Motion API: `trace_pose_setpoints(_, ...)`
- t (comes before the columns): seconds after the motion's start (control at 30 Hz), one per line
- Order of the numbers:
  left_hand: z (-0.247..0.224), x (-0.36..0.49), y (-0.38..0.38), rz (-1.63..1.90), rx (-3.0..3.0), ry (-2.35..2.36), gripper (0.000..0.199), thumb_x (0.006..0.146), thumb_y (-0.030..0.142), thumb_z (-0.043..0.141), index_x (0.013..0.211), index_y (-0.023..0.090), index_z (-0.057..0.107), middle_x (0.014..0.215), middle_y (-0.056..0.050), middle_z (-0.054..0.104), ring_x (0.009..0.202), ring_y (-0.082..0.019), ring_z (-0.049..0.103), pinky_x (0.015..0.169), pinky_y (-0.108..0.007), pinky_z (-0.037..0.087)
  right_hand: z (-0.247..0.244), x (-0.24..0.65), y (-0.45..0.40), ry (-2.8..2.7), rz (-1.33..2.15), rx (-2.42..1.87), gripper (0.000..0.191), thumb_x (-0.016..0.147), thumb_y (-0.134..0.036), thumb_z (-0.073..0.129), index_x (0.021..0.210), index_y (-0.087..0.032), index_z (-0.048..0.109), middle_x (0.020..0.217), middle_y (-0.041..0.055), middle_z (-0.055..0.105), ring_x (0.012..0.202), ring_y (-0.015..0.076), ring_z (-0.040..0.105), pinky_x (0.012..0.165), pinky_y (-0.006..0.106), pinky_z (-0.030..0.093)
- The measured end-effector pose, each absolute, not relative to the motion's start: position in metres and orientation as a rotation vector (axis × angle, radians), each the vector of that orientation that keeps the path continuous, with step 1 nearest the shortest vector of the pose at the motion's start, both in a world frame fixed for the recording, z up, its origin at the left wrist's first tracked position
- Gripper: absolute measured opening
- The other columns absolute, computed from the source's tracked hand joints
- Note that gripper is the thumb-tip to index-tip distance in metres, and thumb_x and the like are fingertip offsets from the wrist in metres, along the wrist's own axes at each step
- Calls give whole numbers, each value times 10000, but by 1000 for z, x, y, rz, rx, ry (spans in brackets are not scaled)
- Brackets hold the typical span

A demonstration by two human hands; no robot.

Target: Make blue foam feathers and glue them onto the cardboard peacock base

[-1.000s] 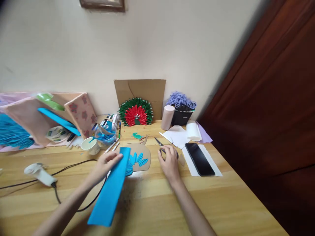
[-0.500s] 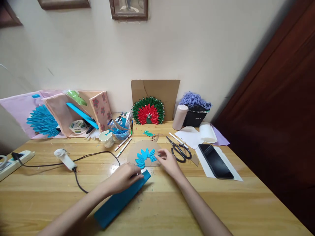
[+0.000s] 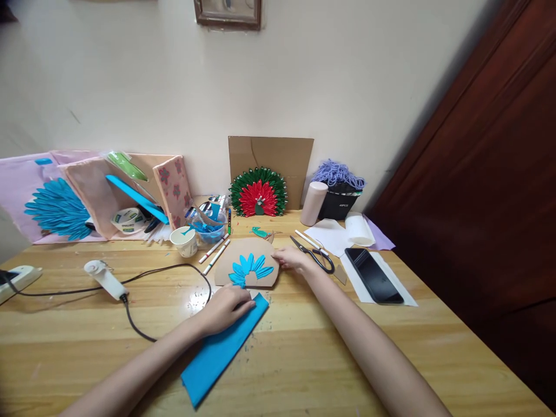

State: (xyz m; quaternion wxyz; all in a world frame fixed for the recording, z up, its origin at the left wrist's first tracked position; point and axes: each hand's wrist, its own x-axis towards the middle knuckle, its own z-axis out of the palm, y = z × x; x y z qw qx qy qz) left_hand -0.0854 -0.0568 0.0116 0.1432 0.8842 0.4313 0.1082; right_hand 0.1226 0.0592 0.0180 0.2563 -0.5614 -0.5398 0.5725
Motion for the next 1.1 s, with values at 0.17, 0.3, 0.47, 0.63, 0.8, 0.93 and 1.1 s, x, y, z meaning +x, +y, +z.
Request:
trace_pose_setpoints(0.17, 25, -85, -59, 374, 2604, 1157, 337, 929, 338, 332, 726, 165, 538, 730, -26, 611, 715, -150, 533, 618, -248, 344, 22, 141, 75, -1398, 1345, -1517, 202, 703, -346, 620, 655, -155, 573, 617, 36, 609, 568, 133, 557, 497, 221, 421)
trace_pose_setpoints(0.3, 52, -78, -61, 414, 2770, 998, 318, 927, 312, 356, 727, 162, 553, 727, -23, 588, 722, -146, 494, 629, -250, 357, 27, 156, 82, -1346, 1094, -1546, 179, 746, -337, 563, 746, -159, 575, 747, 85, 627, 761, 202, 589, 636, 284, 457)
trace_pose_setpoints(0.47, 82, -59, -53, 385, 3130, 696, 250, 891, 305, 452, 742, 152, 581, 744, -31, 589, 747, -163, 486, 663, -275, 389, 38, 143, 46, -1456, 1087, -1433, 255, 753, -393, 564, 889, -179, 595, 894, 75, 627, 863, 197, 564, 726, 297, 456)
trace_pose_setpoints(0.63, 103, -39, -48, 428, 3351, 231, 148, 871, 187, 486, 784, 170, 605, 839, -10, 623, 887, -161, 499, 890, -294, 364, 47, 124, -9, -1656, 1880, -1081, 303, 730, -426, 579, 837, -146, 628, 777, 29, 613, 675, 132, 532, 605, 255, 440)
trace_pose_setpoints(0.8, 108, -28, -63, 366, 3325, -141, 159, 858, 160, 489, 780, 191, 623, 841, -7, 648, 900, -170, 521, 930, -319, 373, 52, 120, -27, -1726, 2067, -929, 274, 580, -214, 706, 833, -133, 641, 776, 17, 603, 686, 126, 528, 615, 237, 415)
trace_pose_setpoints(0.93, 99, -35, -70, 343, 3227, 1, 193, 850, 161, 492, 732, 229, 629, 860, -26, 644, 936, -169, 522, 981, -317, 367, 53, 119, -23, -1656, 1785, -984, 264, 654, -326, 700, 822, -153, 592, 741, -11, 586, 670, 109, 538, 608, 210, 411)
trace_pose_setpoints(1.1, 75, -77, -57, 432, 2927, 599, 212, 891, 160, 391, 978, 200, 580, 1004, -73, 600, 989, -173, 516, 911, -317, 409, 23, 119, -8, -1427, 1495, -1163, 389, 610, -473, 704, 809, -182, 539, 769, 38, 640, 747, 197, 615, 676, 280, 482)
